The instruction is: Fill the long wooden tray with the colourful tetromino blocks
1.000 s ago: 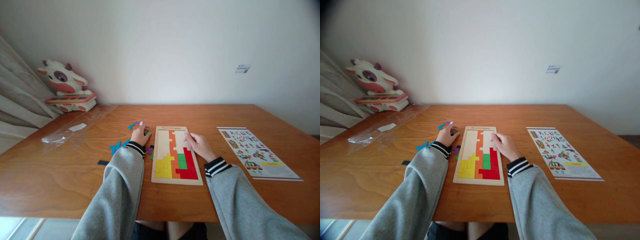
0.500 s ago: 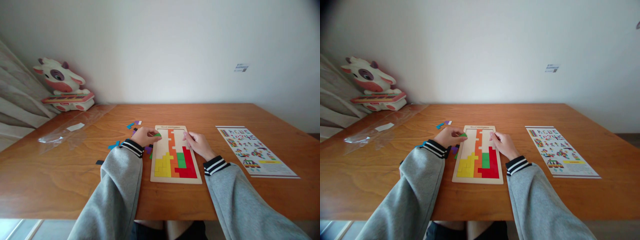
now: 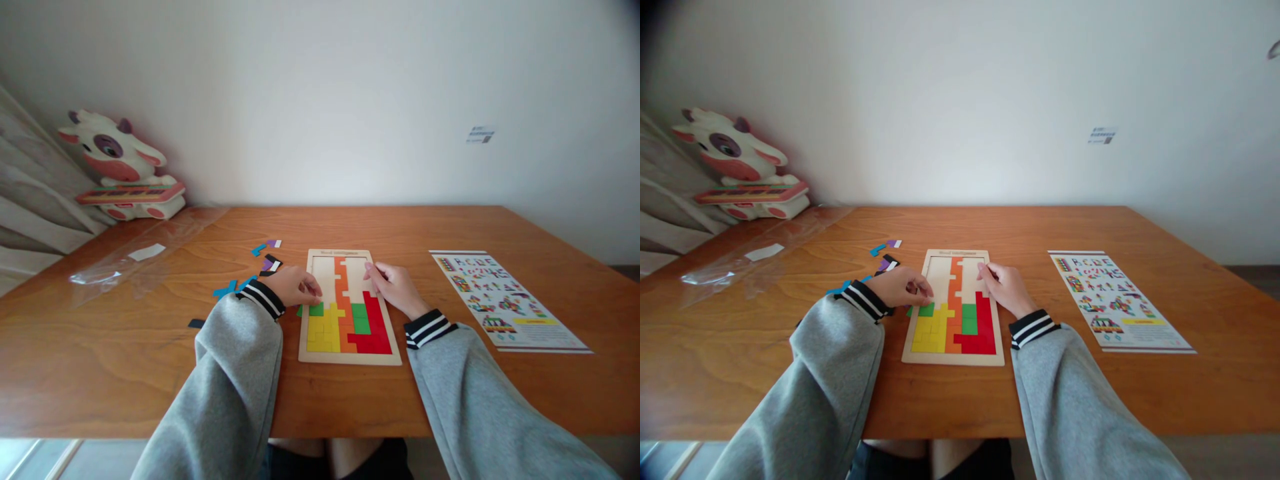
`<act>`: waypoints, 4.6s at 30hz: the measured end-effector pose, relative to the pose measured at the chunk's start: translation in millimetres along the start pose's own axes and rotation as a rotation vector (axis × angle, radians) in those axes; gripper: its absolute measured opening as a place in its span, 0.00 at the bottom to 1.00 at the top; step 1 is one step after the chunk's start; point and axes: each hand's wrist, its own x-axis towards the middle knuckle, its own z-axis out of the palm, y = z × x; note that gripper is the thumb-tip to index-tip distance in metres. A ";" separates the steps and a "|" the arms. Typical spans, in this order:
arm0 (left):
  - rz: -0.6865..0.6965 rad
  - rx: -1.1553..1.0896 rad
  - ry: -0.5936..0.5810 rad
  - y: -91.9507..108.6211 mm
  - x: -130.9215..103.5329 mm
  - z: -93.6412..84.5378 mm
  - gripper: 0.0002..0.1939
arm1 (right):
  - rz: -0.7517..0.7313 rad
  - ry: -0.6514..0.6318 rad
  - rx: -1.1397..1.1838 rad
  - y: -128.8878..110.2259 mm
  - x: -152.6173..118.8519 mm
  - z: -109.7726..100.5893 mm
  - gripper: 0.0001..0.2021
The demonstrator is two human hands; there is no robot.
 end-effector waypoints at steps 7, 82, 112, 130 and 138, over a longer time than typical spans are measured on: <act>0.013 0.015 0.016 2.7 -1.6 -0.9 0.13 | 0.000 0.001 -0.009 1.7 0.7 0.5 0.28; 0.364 0.465 0.733 -56.9 -108.3 35.2 0.07 | -0.021 -0.050 -0.042 0.2 -6.3 0.6 0.25; 0.258 0.447 0.671 -55.9 -89.1 26.4 0.23 | -0.034 -0.039 -0.036 -0.5 -6.6 0.1 0.27; 0.236 0.525 0.559 -48.0 -86.9 30.3 0.21 | -0.035 -0.035 -0.053 -3.0 -7.1 -0.9 0.26; 0.270 0.491 0.629 -36.2 -63.9 40.5 0.12 | -0.004 -0.030 -0.029 -6.6 -8.3 -1.1 0.26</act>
